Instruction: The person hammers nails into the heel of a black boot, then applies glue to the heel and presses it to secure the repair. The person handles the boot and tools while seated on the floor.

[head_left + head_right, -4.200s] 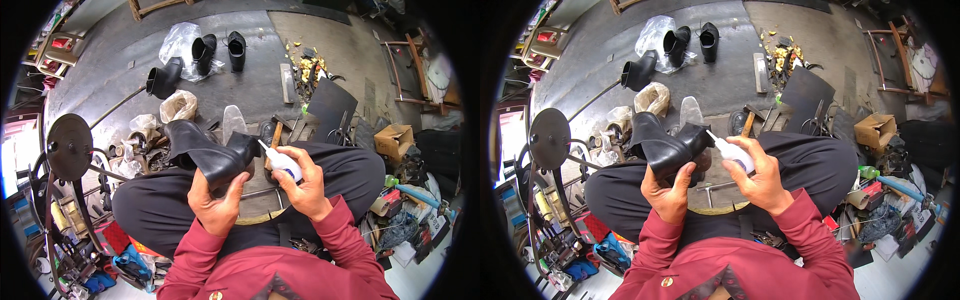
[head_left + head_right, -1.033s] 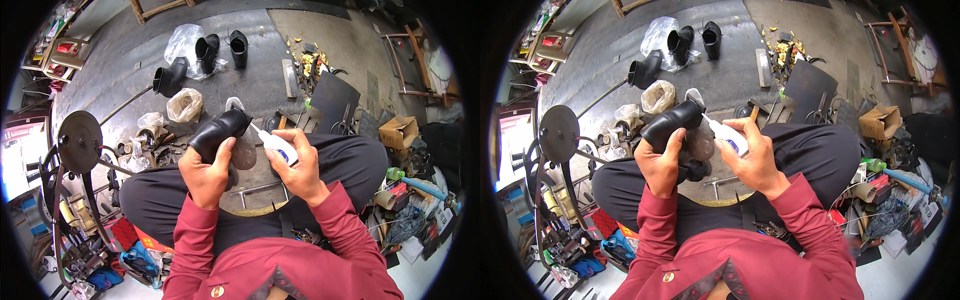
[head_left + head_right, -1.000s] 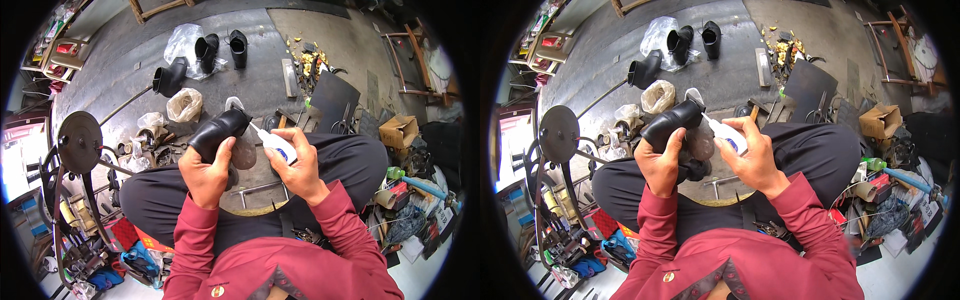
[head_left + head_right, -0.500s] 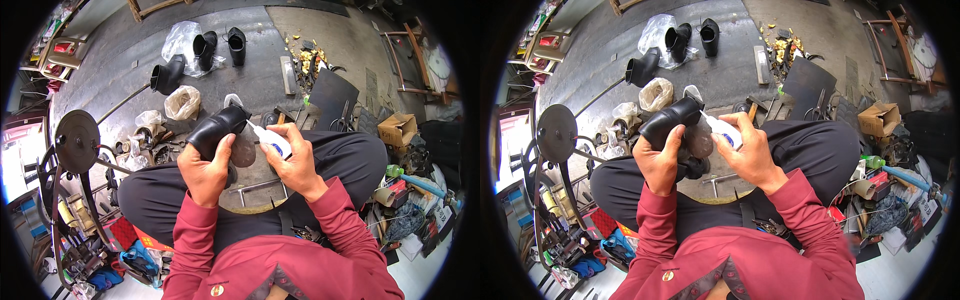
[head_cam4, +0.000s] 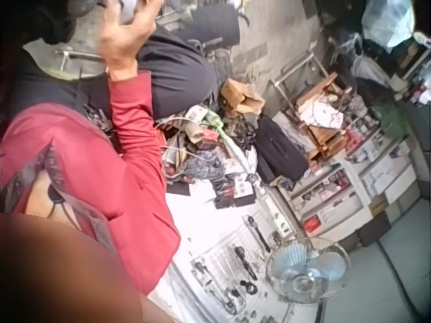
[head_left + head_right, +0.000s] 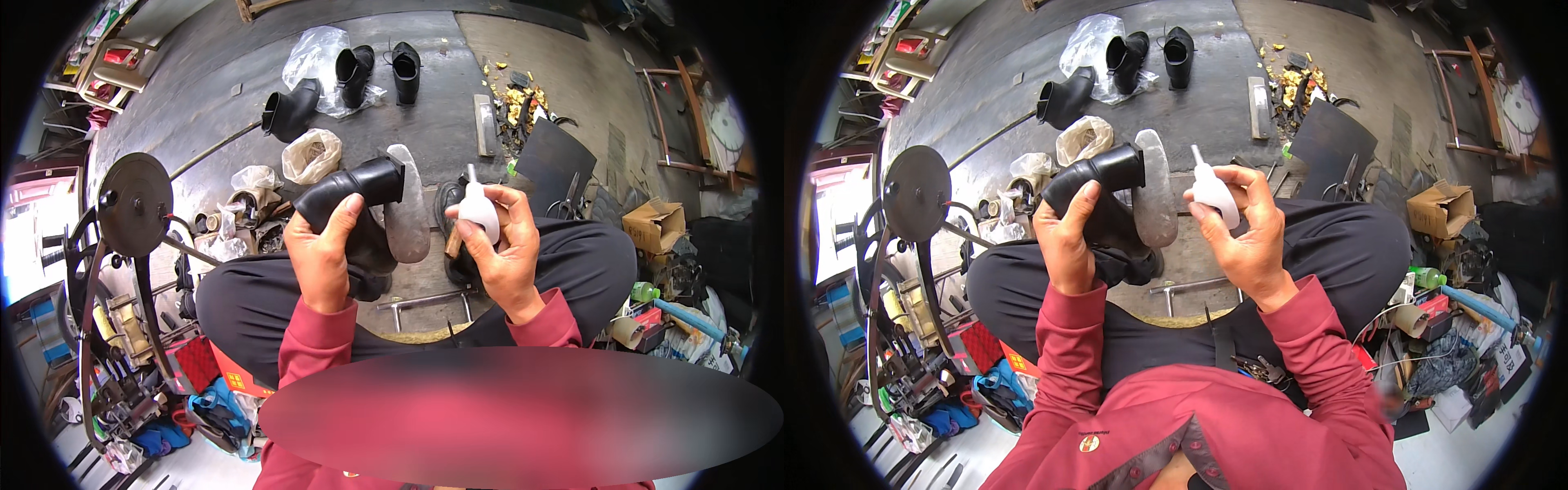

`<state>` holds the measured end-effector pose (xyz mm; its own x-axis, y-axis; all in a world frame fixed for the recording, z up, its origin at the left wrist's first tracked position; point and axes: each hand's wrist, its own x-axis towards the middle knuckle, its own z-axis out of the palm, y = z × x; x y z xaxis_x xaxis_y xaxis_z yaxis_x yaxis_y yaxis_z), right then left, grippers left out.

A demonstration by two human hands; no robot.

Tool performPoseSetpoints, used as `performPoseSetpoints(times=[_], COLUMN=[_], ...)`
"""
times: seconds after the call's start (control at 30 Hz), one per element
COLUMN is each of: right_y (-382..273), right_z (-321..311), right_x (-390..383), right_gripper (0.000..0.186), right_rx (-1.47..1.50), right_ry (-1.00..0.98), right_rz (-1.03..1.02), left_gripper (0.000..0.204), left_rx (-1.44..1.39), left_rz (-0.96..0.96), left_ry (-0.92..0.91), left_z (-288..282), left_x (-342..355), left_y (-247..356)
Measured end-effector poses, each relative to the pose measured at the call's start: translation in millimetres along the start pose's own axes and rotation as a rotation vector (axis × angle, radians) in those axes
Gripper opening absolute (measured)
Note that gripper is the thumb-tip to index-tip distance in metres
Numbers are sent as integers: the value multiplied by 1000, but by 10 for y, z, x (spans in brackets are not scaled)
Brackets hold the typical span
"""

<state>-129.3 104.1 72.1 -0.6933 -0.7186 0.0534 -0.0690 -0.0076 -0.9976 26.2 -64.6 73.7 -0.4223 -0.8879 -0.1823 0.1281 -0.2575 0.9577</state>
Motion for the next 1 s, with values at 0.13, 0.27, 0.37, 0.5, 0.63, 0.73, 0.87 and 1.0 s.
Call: performPoseSetpoints(times=[0.13,0.27,0.37,0.5,0.63,0.73,0.87,1.0], right_y=[11,98,232,523,1067,1613,2334,2900], right_z=[8,15,16,-7,41,68,60,15], right_x=[44,118,219,448,826,1123,1437,1652], right_gripper=[32,28,27,17,26,30,30,32], right_rx=[24,27,26,-163,-413,-501,-642,-720], right_ry=[49,86,134,199,358,370,337,281], right_rz=[0,-9,-30,-74,-112,-92,60,146], left_gripper=[15,15,16,19,24,26,36,42], left_rx=[-159,-222,-240,-199,-158,-276,-376,-220], left_rz=[-79,-128,-125,-6,162,111,-59,-25], left_ry=[22,29,62,137,183,190,234,197], left_z=[-89,-127,-112,-96,-133,-217,-321,-329], left_x=[67,78,65,30,-11,-11,-5,9], left_y=[-76,-101,-86,-29,22,43,22,-59])
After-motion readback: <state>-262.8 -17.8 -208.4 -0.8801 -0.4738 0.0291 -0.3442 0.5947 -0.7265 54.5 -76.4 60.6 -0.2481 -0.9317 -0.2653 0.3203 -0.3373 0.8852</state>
